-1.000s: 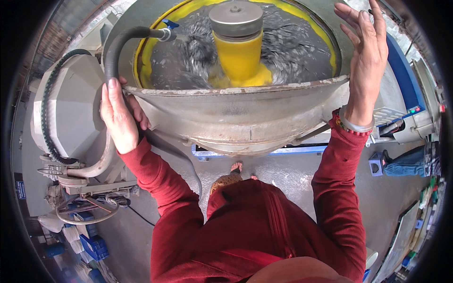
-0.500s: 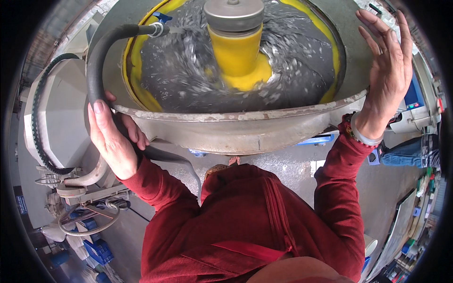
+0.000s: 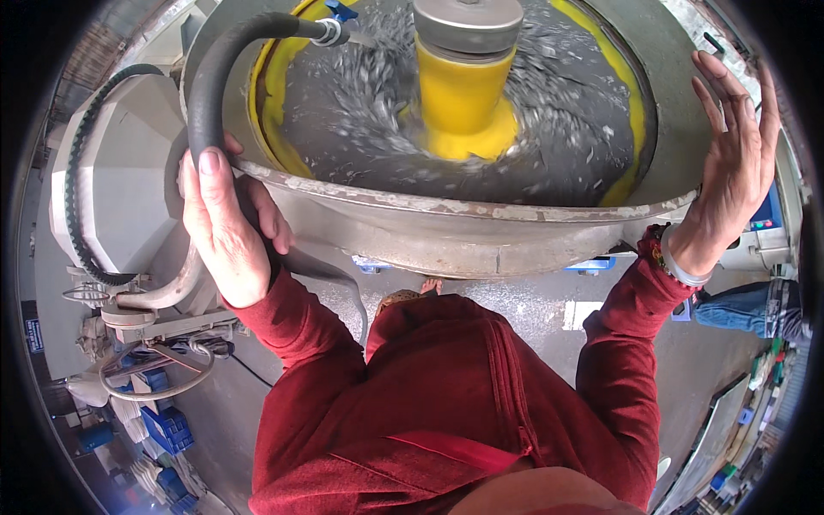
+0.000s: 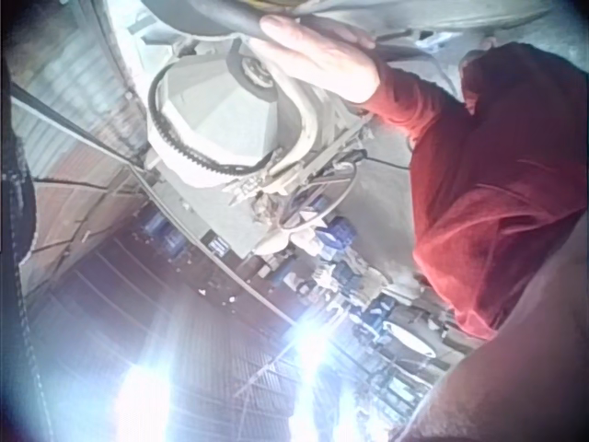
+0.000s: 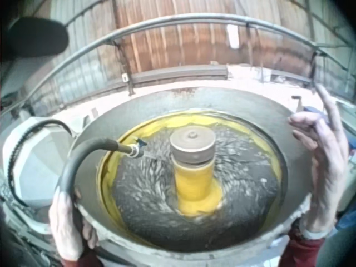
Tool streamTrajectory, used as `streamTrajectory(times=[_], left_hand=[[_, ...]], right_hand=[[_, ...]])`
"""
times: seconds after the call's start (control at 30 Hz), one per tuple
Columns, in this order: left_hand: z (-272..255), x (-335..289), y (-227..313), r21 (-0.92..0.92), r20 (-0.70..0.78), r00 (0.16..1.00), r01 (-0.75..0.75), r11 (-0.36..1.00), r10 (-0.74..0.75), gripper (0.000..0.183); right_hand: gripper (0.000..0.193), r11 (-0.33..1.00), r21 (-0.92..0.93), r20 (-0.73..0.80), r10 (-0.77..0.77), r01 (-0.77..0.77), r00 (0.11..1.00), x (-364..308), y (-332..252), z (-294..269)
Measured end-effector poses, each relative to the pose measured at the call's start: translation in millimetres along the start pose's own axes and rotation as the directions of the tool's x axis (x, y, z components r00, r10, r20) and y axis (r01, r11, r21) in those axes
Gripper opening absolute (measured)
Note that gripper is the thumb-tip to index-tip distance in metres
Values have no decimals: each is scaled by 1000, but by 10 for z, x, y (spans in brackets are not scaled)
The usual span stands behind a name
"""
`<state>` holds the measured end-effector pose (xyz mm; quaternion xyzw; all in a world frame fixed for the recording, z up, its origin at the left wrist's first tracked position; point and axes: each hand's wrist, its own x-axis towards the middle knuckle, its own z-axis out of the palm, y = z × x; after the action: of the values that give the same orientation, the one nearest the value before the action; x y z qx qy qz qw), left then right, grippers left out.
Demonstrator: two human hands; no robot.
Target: The person uses a black hose to spray liquid into a rotating industrial vibratory finishing machine containing metal parts and gray media, while also using their hands to stir the mixture and push parts back into the center.
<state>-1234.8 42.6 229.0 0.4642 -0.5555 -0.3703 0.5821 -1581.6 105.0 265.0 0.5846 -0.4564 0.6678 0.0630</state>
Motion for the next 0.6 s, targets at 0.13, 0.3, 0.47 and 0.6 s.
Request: streamTrajectory(times=[0.13, 0.3, 0.47, 0.6], left_hand=[[-1, -17, 4, -12, -3, 1000, -8, 1000, 8, 42], [27, -15, 1, -18, 8, 1000, -1, 1000, 2, 42], [45, -44, 60, -57, -8, 1000, -9, 998, 8, 36], [43, -36, 61, -57, -6, 1000, 2, 998, -3, 36]], right_hand=[[54, 996, -13, -58, 92, -93, 994, -10, -58, 69], [53, 995, -5, -61, 97, -98, 993, -22, -48, 38], [53, 995, 7, -76, 104, -103, 992, -6, -43, 43], [53, 991, 47, -65, 124, -122, 990, 10, -78, 87]])
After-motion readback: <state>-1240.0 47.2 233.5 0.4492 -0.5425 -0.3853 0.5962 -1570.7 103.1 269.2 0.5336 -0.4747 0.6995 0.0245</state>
